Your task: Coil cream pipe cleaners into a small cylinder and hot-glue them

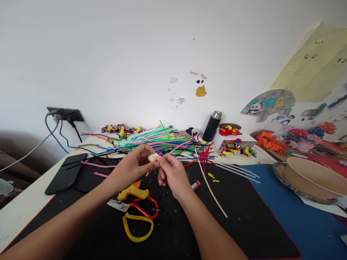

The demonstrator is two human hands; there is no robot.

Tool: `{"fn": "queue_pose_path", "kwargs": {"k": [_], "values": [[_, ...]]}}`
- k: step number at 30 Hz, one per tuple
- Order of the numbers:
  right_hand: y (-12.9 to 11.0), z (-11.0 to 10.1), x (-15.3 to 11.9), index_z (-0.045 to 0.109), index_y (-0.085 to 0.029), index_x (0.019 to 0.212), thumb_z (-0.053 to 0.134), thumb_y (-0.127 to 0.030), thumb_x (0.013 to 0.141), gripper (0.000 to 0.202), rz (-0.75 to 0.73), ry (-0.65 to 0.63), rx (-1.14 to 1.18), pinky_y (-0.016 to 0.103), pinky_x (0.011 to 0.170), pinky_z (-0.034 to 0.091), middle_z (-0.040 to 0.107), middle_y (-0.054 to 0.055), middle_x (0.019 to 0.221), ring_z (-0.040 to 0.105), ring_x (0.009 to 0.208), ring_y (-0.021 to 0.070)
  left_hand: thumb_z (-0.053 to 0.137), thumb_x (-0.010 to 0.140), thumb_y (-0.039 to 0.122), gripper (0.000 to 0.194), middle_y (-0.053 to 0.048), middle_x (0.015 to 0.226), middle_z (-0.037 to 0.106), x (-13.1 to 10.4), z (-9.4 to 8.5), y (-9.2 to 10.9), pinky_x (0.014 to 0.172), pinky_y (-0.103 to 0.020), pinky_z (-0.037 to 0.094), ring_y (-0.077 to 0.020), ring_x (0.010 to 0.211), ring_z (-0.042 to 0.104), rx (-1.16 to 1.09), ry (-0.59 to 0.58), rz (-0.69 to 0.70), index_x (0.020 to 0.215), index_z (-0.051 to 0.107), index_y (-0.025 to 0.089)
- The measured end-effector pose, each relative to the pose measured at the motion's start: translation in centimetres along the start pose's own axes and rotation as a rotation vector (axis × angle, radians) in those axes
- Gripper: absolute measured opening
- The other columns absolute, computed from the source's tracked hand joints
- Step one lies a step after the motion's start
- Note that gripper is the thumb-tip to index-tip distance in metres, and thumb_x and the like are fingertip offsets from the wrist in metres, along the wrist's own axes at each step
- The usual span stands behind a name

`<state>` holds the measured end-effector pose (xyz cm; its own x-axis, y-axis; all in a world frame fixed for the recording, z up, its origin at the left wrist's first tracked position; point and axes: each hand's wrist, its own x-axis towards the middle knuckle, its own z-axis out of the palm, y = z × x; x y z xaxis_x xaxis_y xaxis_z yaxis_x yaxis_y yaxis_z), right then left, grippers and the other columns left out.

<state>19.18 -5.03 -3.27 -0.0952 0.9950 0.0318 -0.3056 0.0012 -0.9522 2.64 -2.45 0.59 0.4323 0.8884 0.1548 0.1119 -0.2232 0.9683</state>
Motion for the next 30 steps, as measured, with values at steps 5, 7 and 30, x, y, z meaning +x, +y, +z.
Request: {"fn": "queue_pose_path", "kwargs": {"k": [5,7,30], "values": [[0.1,0.0,-0.1,0.052,-0.023,0.076,0.07,-0.058,0.088,0.042,0.001,-0.013,-0.002,0.018,0.034,0.03,0.046,-0.011,0.045,0.046,0.033,0.0084,0.069,0.095,0.052,0.033,0.002,0.082,0.066,-0.1,0.2,-0.4,0.068,-0.029,0.05,-0.0162,0.074,0.063,0.07,0.008,0.018,0.101,0.057,0.022],[0.1,0.0,-0.1,0.052,-0.022,0.076,0.07,-0.058,0.088,0.042,0.003,-0.017,-0.003,0.018,0.034,0.03,0.046,-0.011,0.045,0.046,0.033,0.0084,0.067,0.096,0.054,0.033,0.003,0.078,0.065,-0.2,0.2,-0.3,0.066,-0.028,0.049,-0.0166,0.071,0.063,0.077,0.009,0.014,0.103,0.057,0.023],[0.2,0.2,0.1,0.057,-0.022,0.084,0.072,-0.063,0.086,0.043,-0.033,0.036,-0.012,0.019,0.034,0.028,0.05,-0.01,0.048,0.047,0.033,0.0091,0.076,0.085,0.055,0.038,0.002,0.064,0.067,0.8,-0.2,-0.3,0.051,-0.025,0.049,-0.0147,0.052,0.062,-0.152,0.13,-0.13,0.092,0.061,0.021]]}}
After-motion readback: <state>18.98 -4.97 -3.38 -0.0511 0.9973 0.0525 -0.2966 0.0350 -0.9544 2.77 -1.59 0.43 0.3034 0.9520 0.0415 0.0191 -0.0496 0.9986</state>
